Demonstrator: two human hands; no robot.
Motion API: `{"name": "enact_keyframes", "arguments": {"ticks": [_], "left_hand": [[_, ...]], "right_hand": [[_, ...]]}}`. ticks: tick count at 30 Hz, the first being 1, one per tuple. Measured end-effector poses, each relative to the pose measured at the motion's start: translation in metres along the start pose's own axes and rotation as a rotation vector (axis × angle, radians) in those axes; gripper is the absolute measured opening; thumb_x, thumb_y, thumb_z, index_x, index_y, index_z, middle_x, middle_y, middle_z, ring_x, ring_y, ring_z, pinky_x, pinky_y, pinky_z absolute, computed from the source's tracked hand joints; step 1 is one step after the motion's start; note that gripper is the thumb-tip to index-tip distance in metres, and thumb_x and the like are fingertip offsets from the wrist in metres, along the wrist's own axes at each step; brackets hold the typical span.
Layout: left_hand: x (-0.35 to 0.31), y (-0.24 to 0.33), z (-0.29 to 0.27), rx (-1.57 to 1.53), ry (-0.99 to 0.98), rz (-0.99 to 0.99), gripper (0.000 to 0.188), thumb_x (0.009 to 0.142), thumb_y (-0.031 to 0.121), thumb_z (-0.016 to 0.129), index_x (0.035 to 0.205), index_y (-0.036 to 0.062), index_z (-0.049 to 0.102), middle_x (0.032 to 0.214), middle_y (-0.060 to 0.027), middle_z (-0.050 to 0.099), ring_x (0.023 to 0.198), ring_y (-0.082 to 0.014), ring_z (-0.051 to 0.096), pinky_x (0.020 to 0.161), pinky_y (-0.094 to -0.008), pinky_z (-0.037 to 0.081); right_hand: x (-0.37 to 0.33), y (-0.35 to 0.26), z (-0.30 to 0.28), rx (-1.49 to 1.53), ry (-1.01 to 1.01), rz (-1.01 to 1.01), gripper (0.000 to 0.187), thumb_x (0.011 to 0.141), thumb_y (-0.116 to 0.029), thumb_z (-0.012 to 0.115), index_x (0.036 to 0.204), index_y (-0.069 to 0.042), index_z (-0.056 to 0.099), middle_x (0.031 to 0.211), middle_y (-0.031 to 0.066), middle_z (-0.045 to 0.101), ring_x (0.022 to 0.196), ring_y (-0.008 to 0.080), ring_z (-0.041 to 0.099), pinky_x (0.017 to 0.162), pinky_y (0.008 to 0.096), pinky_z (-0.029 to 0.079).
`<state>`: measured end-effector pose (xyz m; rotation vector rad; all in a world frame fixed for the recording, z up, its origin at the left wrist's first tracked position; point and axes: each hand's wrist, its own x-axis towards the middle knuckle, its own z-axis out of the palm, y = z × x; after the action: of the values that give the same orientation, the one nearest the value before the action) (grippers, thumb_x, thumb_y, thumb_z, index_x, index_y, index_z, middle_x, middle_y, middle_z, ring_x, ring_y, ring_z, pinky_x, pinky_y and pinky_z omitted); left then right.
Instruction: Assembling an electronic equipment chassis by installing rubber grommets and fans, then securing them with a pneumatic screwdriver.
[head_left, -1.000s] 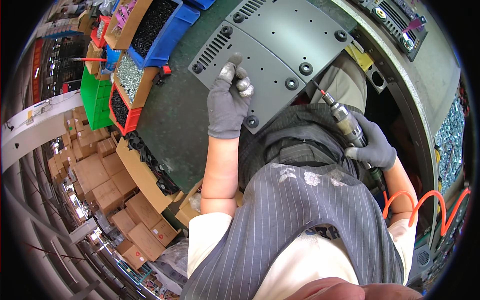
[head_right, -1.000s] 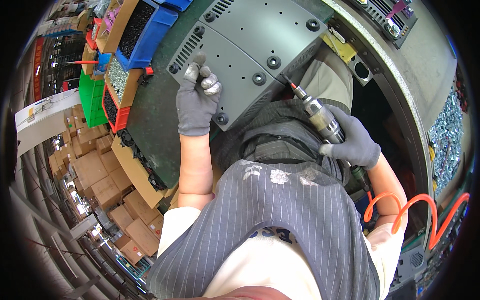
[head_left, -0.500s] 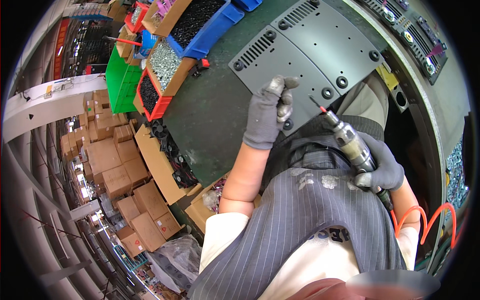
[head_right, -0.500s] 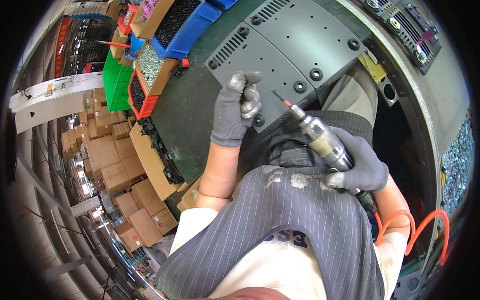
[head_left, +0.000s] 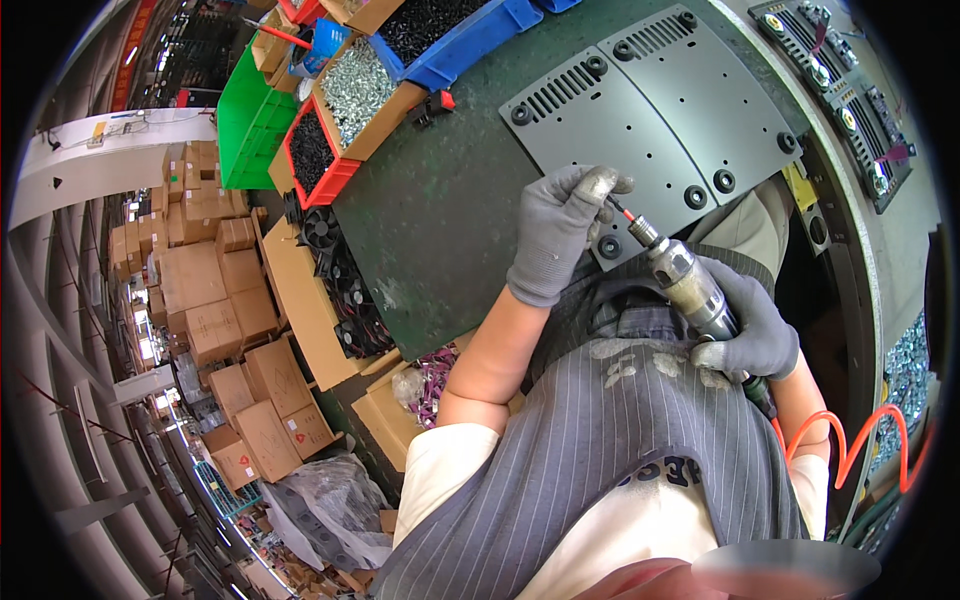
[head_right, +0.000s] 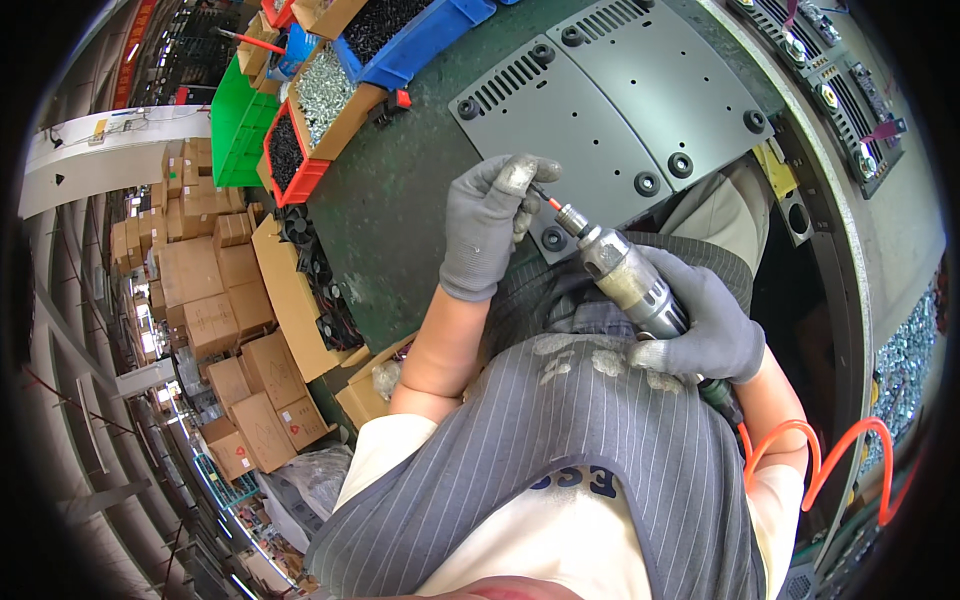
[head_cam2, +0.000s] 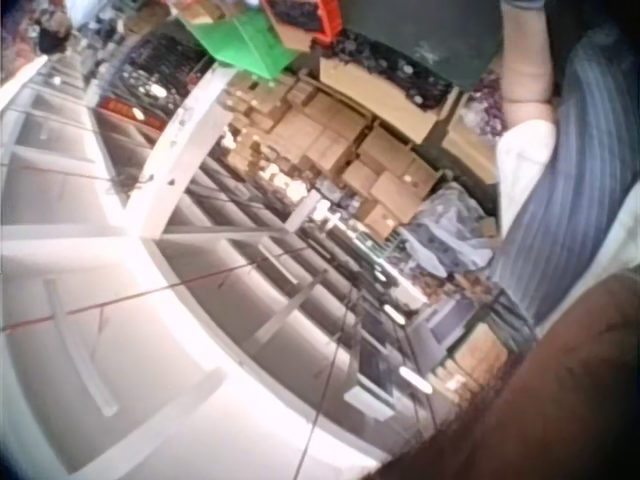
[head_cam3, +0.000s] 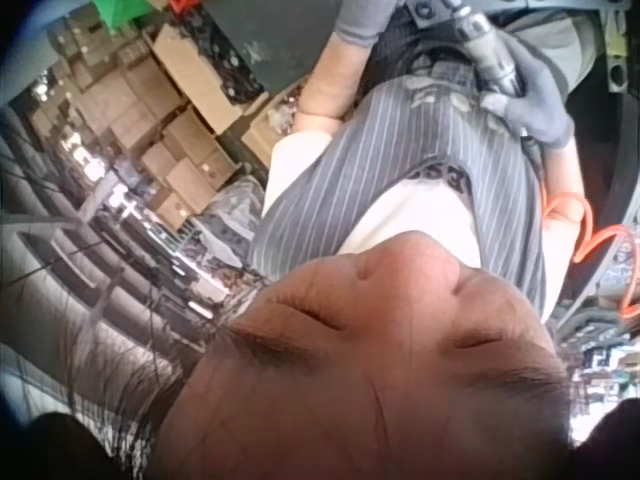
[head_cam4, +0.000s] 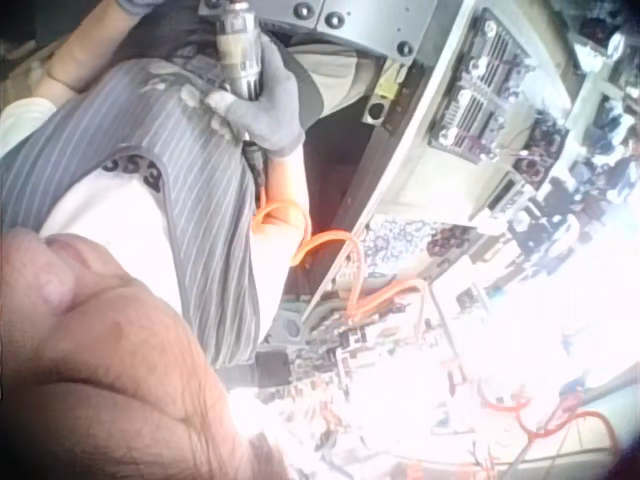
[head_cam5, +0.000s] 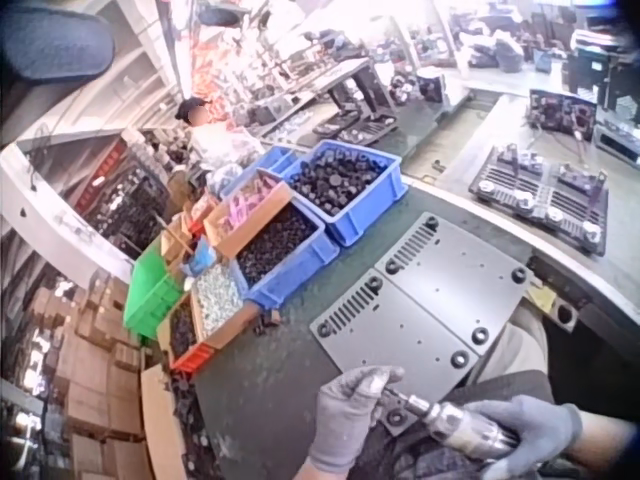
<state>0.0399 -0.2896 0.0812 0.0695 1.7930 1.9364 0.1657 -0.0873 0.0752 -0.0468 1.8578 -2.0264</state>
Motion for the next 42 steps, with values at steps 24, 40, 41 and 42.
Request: {"name": "enact_keyframes", "arguments": {"ticks": [24, 40, 41, 42], "left_hand": [[-0.069, -0.047, -0.019, 1.158, -0.034, 0.472, 0.038, 0.084, 0.043, 0.06, 0.082, 0.0058, 0.065, 0.069, -0.0134, 0.058, 0.061, -0.0299, 0.057, 0.056, -0.0385, 0.046], [0.016, 0.091, 0.021, 1.622, -0.123, 0.65, 0.033, 0.076, 0.038, 0.068, 0.076, 0.0067, 0.059, 0.072, -0.0111, 0.056, 0.067, -0.0304, 0.057, 0.058, -0.0405, 0.045], [0.017, 0.09, 0.02, 1.619, -0.145, 0.645, 0.032, 0.076, 0.037, 0.067, 0.079, 0.0064, 0.059, 0.074, -0.0118, 0.056, 0.069, -0.0304, 0.057, 0.059, -0.0403, 0.045], [0.019, 0.089, 0.02, 1.617, -0.165, 0.639, 0.032, 0.077, 0.037, 0.067, 0.082, 0.0062, 0.06, 0.076, -0.0125, 0.057, 0.071, -0.0304, 0.058, 0.061, -0.0402, 0.045]], "right_hand": [[-0.016, -0.003, -0.017, 0.35, 0.156, 0.06, 0.094, 0.041, -0.038, 0.081, 0.119, 0.005, 0.05, 0.083, 0.0029, 0.057, 0.068, 0.0099, 0.054, 0.062, 0.0205, 0.043], [-0.047, -0.023, -0.024, 0.3, 0.128, 0.092, 0.094, 0.044, -0.039, 0.083, 0.121, 0.005, 0.05, 0.091, 0.0052, 0.06, 0.077, 0.012, 0.057, 0.07, 0.0244, 0.045], [-0.045, -0.024, -0.024, 0.278, 0.139, 0.09, 0.094, 0.047, -0.04, 0.083, 0.122, 0.005, 0.05, 0.095, 0.0055, 0.06, 0.081, 0.0127, 0.056, 0.074, 0.0249, 0.044], [-0.044, -0.021, -0.028, 0.228, 0.12, 0.095, 0.095, 0.049, -0.041, 0.082, 0.125, 0.004, 0.049, 0.101, 0.0071, 0.06, 0.087, 0.0145, 0.056, 0.08, 0.0264, 0.043]]}}
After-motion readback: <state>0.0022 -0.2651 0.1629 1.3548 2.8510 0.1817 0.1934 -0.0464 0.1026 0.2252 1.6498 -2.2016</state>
